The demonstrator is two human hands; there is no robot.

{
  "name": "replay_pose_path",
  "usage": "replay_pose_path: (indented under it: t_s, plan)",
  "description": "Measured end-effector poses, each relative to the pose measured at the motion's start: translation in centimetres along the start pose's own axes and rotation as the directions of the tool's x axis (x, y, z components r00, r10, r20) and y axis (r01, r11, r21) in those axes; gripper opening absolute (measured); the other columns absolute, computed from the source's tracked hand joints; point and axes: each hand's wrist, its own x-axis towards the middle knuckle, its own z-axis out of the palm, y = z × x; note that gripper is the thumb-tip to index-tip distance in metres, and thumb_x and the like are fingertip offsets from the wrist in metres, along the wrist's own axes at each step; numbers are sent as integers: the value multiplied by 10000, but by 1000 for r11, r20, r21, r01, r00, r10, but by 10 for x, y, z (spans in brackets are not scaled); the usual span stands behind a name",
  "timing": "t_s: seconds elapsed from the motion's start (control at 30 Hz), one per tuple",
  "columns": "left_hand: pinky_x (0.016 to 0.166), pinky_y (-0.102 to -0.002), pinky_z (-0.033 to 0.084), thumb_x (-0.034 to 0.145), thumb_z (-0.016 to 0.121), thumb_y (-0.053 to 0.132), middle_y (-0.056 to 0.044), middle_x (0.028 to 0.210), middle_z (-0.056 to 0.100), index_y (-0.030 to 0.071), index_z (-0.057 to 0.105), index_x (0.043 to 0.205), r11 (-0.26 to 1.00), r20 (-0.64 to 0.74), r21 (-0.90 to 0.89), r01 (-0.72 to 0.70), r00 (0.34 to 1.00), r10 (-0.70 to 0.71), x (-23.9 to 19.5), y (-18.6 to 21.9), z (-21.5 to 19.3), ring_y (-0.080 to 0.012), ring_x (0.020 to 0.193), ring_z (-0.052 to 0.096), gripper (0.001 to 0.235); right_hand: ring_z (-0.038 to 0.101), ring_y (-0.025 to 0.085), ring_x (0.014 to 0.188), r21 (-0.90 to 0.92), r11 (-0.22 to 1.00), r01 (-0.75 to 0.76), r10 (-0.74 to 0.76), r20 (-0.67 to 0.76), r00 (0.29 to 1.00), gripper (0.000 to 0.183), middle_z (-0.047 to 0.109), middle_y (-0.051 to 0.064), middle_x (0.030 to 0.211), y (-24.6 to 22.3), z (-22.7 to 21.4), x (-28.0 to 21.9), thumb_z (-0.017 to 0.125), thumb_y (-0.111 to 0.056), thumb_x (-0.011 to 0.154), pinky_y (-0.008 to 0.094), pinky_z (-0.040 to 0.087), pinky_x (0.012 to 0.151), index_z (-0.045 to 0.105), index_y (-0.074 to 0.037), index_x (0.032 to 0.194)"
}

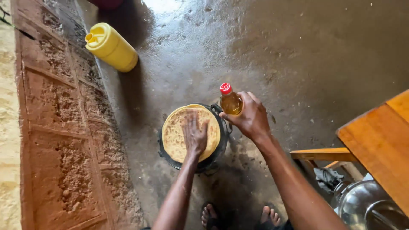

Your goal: Cooking flatbread on a portable stove by flipping it and applying oil.

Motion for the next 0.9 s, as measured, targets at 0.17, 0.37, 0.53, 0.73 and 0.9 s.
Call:
replay_pose_path:
  t_s: [0.17,0.37,0.53,0.73,0.9]
  plan:
    - [1249,-579,340,1016,579,610,-58,1748,369,289,411,1679,808,127,294,-511,859,496,9,-16,-16,-351,1596,341,755,694,389,1086,-10,999,-43,44,19,999,655,668,138,1041,-2,-1,-3,972,-402,701,520,558,956,678,-104,1205]
    - [1230,-632,326,1047,541,596,-145,1711,410,222,413,1675,923,149,124,-364,927,345,-16,27,-32,-412,1573,352,742,705,355,1095,-19,995,-100,101,30,994,643,675,113,1050,9,2,6,959,-416,707,504,562,971,682,-123,1207]
    - [1279,-523,297,1040,517,640,-58,1728,401,277,423,1672,839,150,281,-466,885,441,4,-7,-19,-317,1581,368,735,699,386,1098,8,994,-112,112,22,994,643,674,142,1053,-9,-9,5,962,-397,714,527,554,975,688,-89,1208]
    - [1254,-605,281,1037,476,685,-181,1704,404,200,385,1682,959,76,102,-264,963,257,-14,17,-31,-431,1571,340,813,695,388,1121,31,989,-146,145,26,989,650,671,142,1064,-11,-10,5,963,-383,694,525,543,995,695,-92,1211]
    - [1234,-546,356,982,647,573,-95,1680,477,240,493,1637,763,223,210,-612,790,572,-9,-18,-27,-349,1552,416,752,696,394,1117,33,988,-151,151,8,989,650,674,146,1066,-4,-16,-1,964,-379,692,527,544,996,699,-82,1205]
